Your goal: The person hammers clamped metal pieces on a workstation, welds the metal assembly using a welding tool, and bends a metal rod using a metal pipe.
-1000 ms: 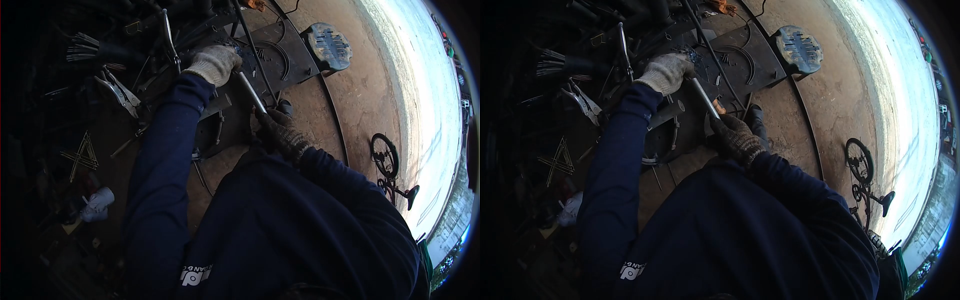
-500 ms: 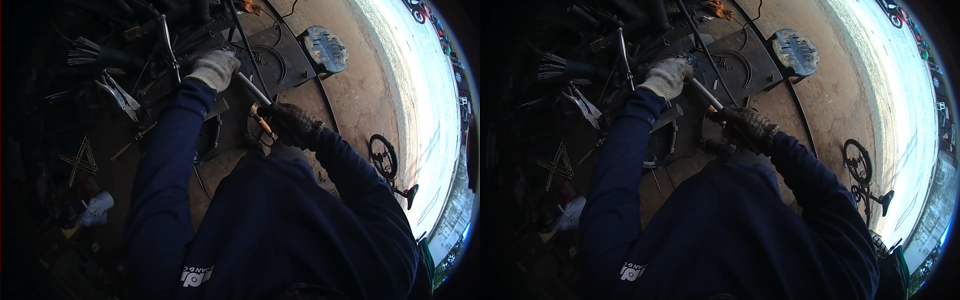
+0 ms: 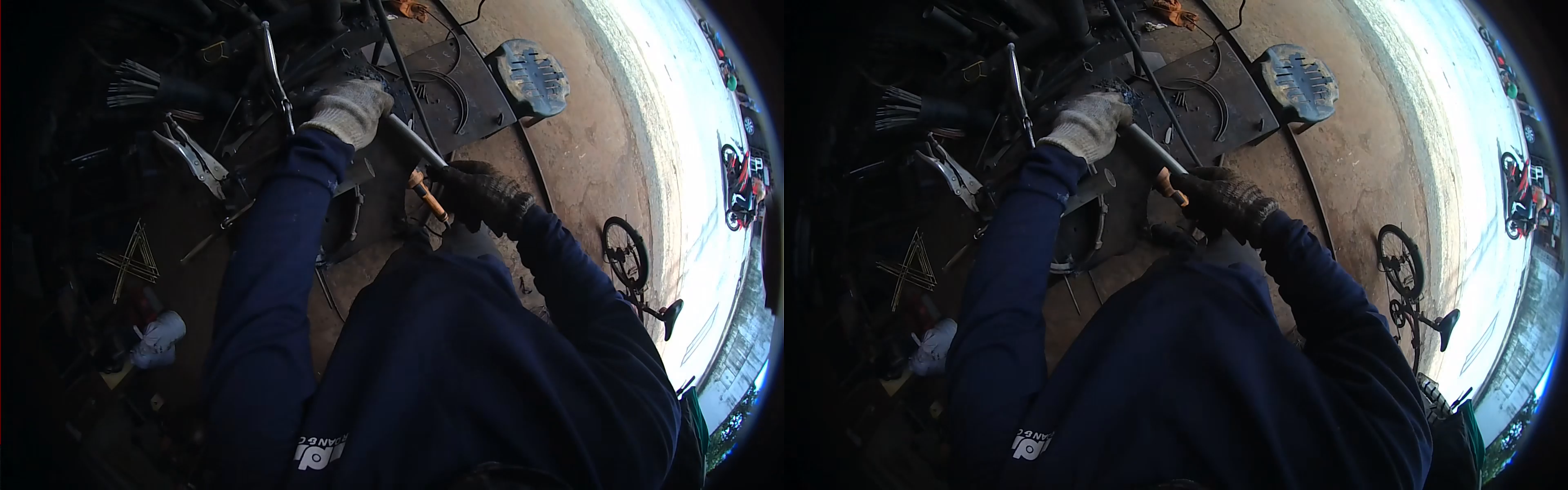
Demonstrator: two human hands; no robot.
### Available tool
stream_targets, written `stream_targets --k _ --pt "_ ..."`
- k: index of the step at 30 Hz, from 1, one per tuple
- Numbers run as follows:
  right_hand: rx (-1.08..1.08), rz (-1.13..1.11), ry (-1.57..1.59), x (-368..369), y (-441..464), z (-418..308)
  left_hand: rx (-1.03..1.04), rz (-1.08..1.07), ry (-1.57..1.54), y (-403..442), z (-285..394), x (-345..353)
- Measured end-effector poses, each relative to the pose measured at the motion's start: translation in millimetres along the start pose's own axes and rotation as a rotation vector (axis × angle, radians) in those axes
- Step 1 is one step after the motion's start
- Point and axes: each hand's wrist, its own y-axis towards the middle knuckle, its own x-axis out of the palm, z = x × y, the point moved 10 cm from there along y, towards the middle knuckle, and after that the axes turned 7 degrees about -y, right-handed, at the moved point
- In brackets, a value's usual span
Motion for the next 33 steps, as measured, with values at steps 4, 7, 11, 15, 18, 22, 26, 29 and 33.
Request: stream_targets --k 4,7,11,15,18,22,26,29,33 --pt "-0.022 0.035 0.029 5 -1 2 -0.024 0.013 -0.034 -1 -2 0" --pt "-0.036 0.048 0.066 12 4 12 -0.028 0.014 -0.067 0 -3 4" --pt "-0.072 0.102 0.028 29 5 12 0.015 0.048 0.006 0 -2 4" --pt "-0.036 0.086 0.212 44 9 24 -0.014 -0.022 -0.006 4 -4 10" --pt "-0.014 0.072 0.212 49 10 27 0.006 -0.019 0.022 2 -1 7" --pt "-0.019 0.054 0.234 40 3 16 0.037 0.031 0.033 2 0 6" --pt "0.019 -0.114 0.417 44 -14 -1 -0.007 0.059 -0.056 3 -4 6" --pt "-0.002 -0.161 0.466 41 -7 3 0.008 0.085 -0.095 -1 -3 -1" --pt "-0.022 -0.212 0.448 34 9 19 0.019 0.062 -0.067 0 -1 0"
